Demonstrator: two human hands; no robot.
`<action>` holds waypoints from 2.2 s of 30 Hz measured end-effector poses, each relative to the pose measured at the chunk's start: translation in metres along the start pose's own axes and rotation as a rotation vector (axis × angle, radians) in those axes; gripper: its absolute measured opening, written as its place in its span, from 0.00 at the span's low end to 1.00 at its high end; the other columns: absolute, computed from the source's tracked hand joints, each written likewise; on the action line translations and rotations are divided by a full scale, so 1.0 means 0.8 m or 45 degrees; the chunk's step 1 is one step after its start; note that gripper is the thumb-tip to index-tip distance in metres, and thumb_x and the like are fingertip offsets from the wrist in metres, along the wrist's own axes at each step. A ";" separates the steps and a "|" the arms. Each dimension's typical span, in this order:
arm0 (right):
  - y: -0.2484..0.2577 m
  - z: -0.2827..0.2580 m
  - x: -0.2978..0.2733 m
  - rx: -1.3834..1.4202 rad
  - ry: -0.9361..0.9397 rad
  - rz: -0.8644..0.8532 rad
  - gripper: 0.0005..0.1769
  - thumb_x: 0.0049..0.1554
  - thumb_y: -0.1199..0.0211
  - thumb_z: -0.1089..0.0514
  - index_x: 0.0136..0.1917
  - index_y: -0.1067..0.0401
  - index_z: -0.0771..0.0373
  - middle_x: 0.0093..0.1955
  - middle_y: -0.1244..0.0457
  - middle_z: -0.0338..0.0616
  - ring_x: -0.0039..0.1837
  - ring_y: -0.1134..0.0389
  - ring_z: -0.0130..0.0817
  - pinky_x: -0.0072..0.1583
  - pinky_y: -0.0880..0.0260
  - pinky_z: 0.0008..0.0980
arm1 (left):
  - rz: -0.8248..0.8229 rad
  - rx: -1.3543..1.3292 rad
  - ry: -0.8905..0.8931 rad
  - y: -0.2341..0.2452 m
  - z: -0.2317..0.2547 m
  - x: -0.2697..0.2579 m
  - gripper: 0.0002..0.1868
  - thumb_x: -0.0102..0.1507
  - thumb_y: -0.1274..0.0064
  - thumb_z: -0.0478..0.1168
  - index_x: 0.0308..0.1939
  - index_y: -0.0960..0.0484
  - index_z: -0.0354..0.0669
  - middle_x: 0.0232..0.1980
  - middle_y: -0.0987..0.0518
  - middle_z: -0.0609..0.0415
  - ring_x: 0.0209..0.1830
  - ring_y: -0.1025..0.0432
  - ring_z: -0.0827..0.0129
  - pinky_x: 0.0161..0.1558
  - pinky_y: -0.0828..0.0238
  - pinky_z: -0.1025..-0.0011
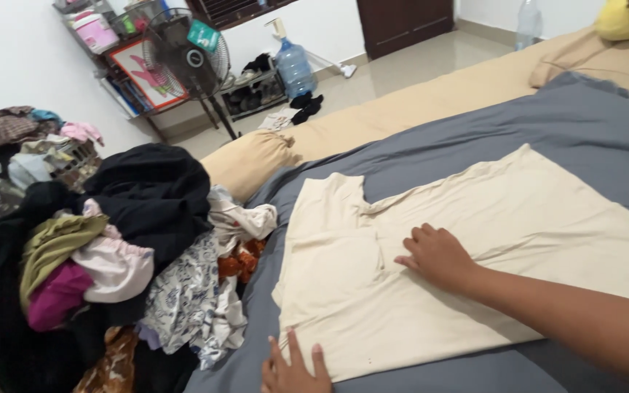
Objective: The person is ironing a beige t-shirt on a bed, moving the iron across the fabric and adjusting the shirt to reach different areas.
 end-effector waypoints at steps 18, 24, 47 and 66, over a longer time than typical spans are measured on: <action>0.031 0.165 -0.224 0.096 -0.253 -0.663 0.37 0.66 0.68 0.30 0.86 0.59 0.33 0.91 0.68 0.22 0.90 0.70 0.29 0.85 0.72 0.52 | 0.131 0.074 0.127 0.074 0.029 0.036 0.24 0.65 0.50 0.66 0.55 0.19 0.58 0.58 0.21 0.55 0.59 0.27 0.55 0.65 0.39 0.53; 0.019 0.317 -0.300 -0.131 -0.496 -0.506 0.42 0.65 0.63 0.28 0.87 0.60 0.42 0.91 0.65 0.26 0.90 0.66 0.29 0.84 0.63 0.44 | 0.534 -0.055 0.018 0.088 0.036 0.022 0.17 0.65 0.41 0.58 0.48 0.15 0.52 0.53 0.19 0.53 0.52 0.27 0.54 0.65 0.37 0.55; 0.032 0.317 -0.240 -0.460 -0.436 -0.274 0.28 0.62 0.51 0.46 0.74 0.37 0.50 0.79 0.41 0.35 0.81 0.43 0.39 0.78 0.44 0.52 | 0.109 -0.473 -0.585 0.145 0.222 -0.008 0.29 0.58 0.41 0.48 0.63 0.20 0.49 0.75 0.30 0.53 0.79 0.40 0.56 0.73 0.42 0.43; 0.055 0.362 -0.203 -0.944 -0.570 -0.087 0.08 0.55 0.39 0.55 0.49 0.25 0.51 0.50 0.30 0.36 0.57 0.35 0.36 0.60 0.40 0.37 | -0.585 -0.508 -0.668 0.087 0.359 -0.041 0.44 0.72 0.66 0.64 0.80 0.47 0.32 0.88 0.55 0.42 0.89 0.68 0.54 0.80 0.80 0.51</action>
Point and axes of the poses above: each hand's wrist, its own x-axis towards the middle knuckle, its own y-axis out of the back of the hand, z = x × y, the point moved 6 cm from there along x, towards the middle knuckle
